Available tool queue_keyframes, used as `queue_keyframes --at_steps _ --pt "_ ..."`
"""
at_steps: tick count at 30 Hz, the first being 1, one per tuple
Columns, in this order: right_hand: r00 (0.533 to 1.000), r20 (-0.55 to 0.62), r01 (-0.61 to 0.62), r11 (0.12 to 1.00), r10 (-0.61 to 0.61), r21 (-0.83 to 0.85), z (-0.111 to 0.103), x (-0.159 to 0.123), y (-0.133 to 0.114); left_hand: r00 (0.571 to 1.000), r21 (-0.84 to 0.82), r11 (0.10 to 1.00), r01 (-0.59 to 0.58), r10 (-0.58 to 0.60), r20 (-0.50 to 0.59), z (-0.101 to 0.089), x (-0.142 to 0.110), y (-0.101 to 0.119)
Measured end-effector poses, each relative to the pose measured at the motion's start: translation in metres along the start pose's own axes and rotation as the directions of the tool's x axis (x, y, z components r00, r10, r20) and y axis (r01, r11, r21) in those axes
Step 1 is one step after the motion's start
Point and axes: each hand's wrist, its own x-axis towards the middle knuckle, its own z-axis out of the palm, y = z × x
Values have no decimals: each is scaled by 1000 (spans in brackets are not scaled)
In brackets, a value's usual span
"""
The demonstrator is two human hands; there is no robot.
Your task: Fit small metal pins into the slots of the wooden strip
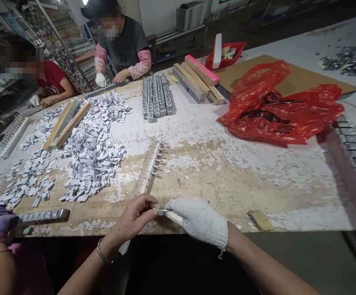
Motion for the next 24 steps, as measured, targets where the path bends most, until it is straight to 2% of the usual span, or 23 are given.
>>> queue_keyframes --at_steps 2,4,7,8,10,15,17,19,22,23,24 --pt "998 -3 -63 989 63 -136 0 4 -5 988 329 935 -136 153 -28 -1 3 6" --pt "994 27 -93 969 102 -228 -2 7 -12 957 563 788 -249 290 18 0 6 10" --pt "987 82 -106 939 140 -326 0 11 -21 913 752 577 -317 401 77 2 9 7" --pt "985 86 -111 931 149 -347 2 12 -22 904 784 529 -323 418 91 3 9 4" --pt "987 68 -114 924 149 -365 12 13 -22 896 819 488 -301 439 68 7 9 -2" --pt "984 -102 -171 922 145 -348 39 15 -20 888 835 542 -92 425 -178 24 12 -8" --pt "982 -146 -163 924 119 -346 42 12 -21 877 805 593 -26 400 -266 22 15 -7" --pt "979 -188 -140 934 81 -329 40 7 -22 852 736 675 54 353 -386 9 18 -7" --pt "949 -312 -119 968 46 -222 33 -1 -19 743 609 765 208 282 -607 -22 19 -9" --pt "934 -353 -125 976 55 -178 32 -3 -18 725 580 786 216 269 -634 -30 17 -10" --pt "921 -383 -138 980 75 -140 30 -4 -16 736 559 807 193 258 -626 -35 15 -9"
